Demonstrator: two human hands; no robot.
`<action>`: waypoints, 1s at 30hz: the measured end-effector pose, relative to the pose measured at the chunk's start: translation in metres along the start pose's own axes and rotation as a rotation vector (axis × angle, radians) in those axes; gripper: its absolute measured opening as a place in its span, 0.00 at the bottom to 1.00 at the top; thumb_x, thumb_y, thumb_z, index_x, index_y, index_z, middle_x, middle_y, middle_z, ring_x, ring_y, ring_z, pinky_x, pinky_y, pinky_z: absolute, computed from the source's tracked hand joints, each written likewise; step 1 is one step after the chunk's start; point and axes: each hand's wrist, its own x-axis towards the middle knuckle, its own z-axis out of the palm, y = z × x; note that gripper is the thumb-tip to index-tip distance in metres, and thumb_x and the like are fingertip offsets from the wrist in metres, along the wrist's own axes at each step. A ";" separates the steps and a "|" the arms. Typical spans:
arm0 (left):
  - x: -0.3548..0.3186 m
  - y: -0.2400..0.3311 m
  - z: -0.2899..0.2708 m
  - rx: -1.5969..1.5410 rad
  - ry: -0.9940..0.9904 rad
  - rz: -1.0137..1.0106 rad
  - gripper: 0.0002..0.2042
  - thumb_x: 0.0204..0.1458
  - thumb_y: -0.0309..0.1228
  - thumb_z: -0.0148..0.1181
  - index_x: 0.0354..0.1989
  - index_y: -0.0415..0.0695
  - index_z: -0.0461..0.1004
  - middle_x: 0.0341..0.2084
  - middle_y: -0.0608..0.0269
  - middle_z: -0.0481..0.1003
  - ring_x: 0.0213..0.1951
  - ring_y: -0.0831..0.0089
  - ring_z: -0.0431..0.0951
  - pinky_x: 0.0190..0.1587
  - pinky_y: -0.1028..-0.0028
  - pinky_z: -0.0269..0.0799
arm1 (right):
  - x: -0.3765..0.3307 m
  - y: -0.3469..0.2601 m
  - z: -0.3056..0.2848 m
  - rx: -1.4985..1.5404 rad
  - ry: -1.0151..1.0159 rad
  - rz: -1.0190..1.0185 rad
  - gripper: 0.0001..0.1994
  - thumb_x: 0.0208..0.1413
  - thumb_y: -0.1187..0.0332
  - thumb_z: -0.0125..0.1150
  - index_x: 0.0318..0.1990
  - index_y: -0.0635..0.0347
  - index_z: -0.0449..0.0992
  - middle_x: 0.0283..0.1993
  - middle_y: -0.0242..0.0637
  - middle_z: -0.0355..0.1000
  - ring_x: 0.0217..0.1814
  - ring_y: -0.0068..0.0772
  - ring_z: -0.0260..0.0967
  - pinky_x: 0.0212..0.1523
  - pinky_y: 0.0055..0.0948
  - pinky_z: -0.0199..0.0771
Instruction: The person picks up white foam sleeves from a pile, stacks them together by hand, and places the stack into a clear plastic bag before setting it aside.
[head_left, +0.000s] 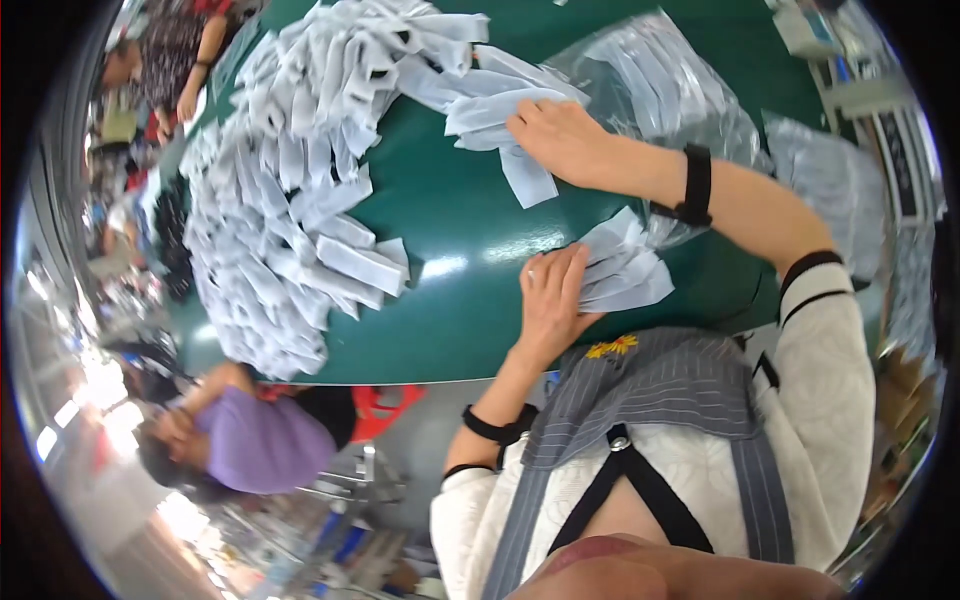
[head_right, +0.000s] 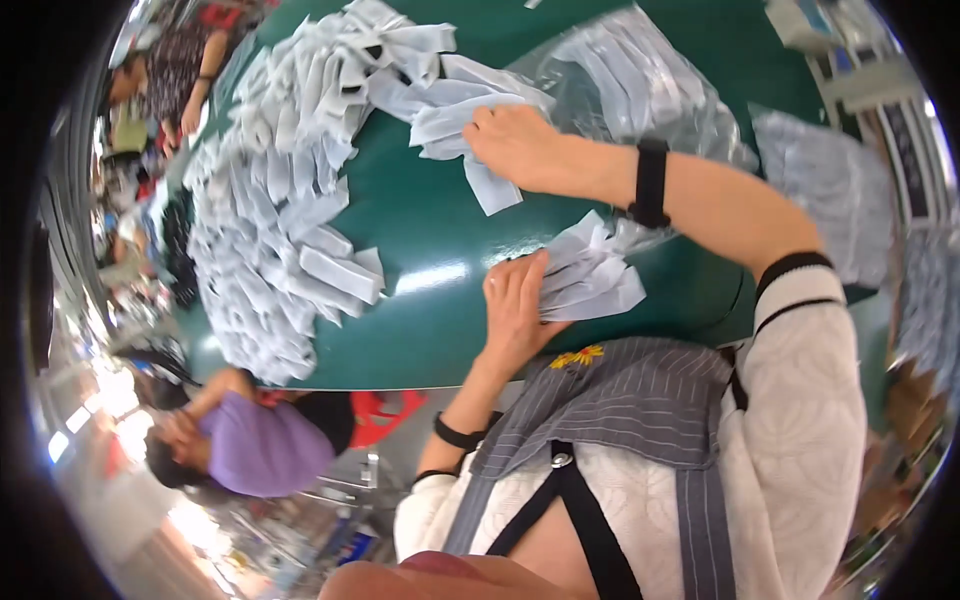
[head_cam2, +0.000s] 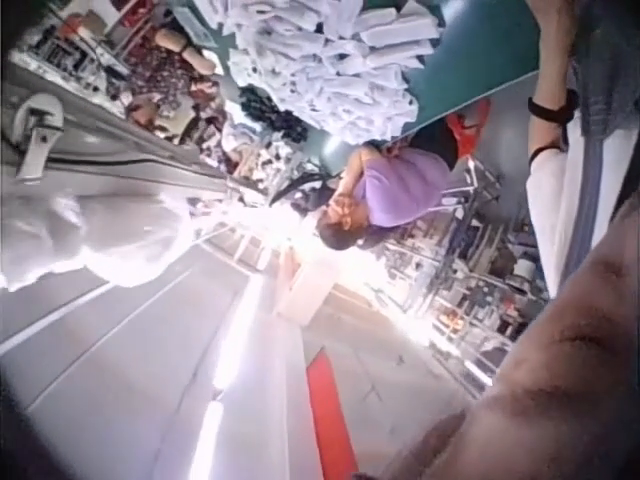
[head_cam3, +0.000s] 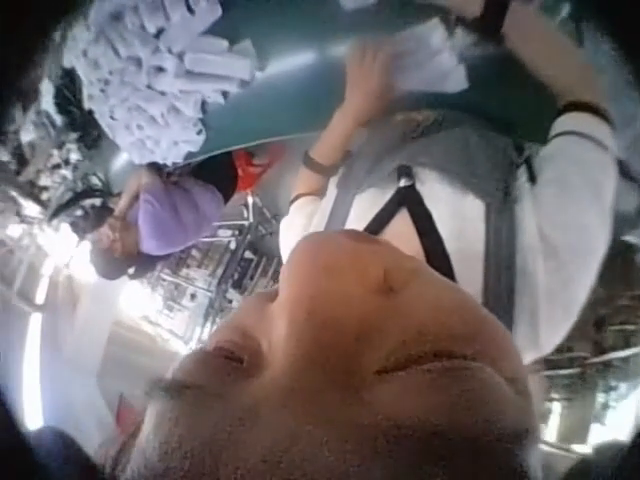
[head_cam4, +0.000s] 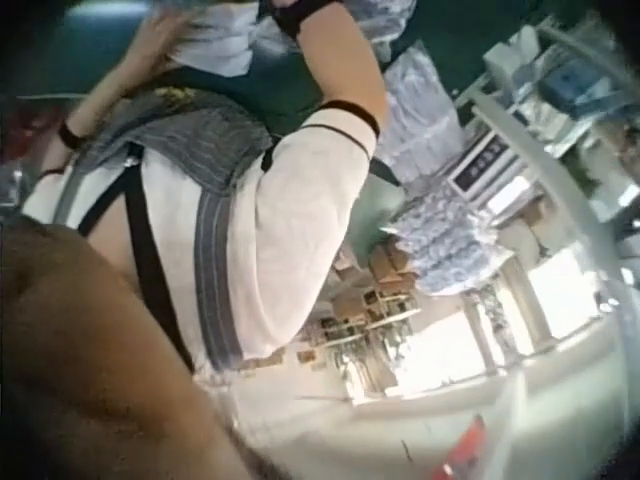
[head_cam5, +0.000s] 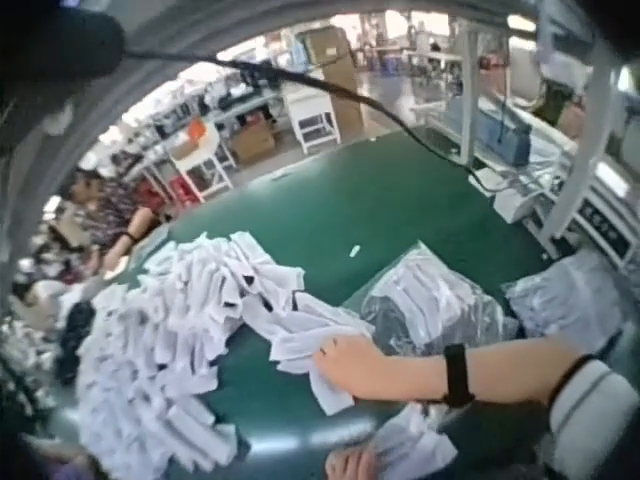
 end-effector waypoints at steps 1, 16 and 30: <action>0.001 0.004 0.002 -0.015 -0.005 -0.007 0.40 0.26 0.36 0.75 0.56 0.45 0.66 0.55 0.52 0.65 0.56 0.53 0.63 0.58 0.49 0.54 | 0.000 0.003 -0.003 0.005 -0.025 -0.031 0.11 0.46 0.75 0.58 0.39 0.62 0.68 0.39 0.42 0.67 0.43 0.45 0.71 0.38 0.41 0.75; 0.004 0.003 -0.019 0.047 -0.055 -0.012 0.41 0.26 0.36 0.76 0.55 0.42 0.64 0.61 0.42 0.57 0.64 0.45 0.55 0.62 0.50 0.52 | -0.118 -0.015 -0.041 0.353 -0.332 -0.279 0.24 0.43 0.63 0.67 0.48 0.63 0.69 0.45 0.43 0.67 0.56 0.43 0.62 0.51 0.38 0.66; 0.012 0.006 -0.014 -1.036 0.513 -0.426 0.38 0.59 0.54 0.46 0.68 0.38 0.48 0.64 0.50 0.56 0.66 0.58 0.56 0.66 0.58 0.51 | -0.146 -0.056 -0.013 0.014 -0.052 -0.350 0.43 0.39 0.55 0.69 0.64 0.63 0.59 0.55 0.54 0.62 0.59 0.49 0.57 0.55 0.44 0.58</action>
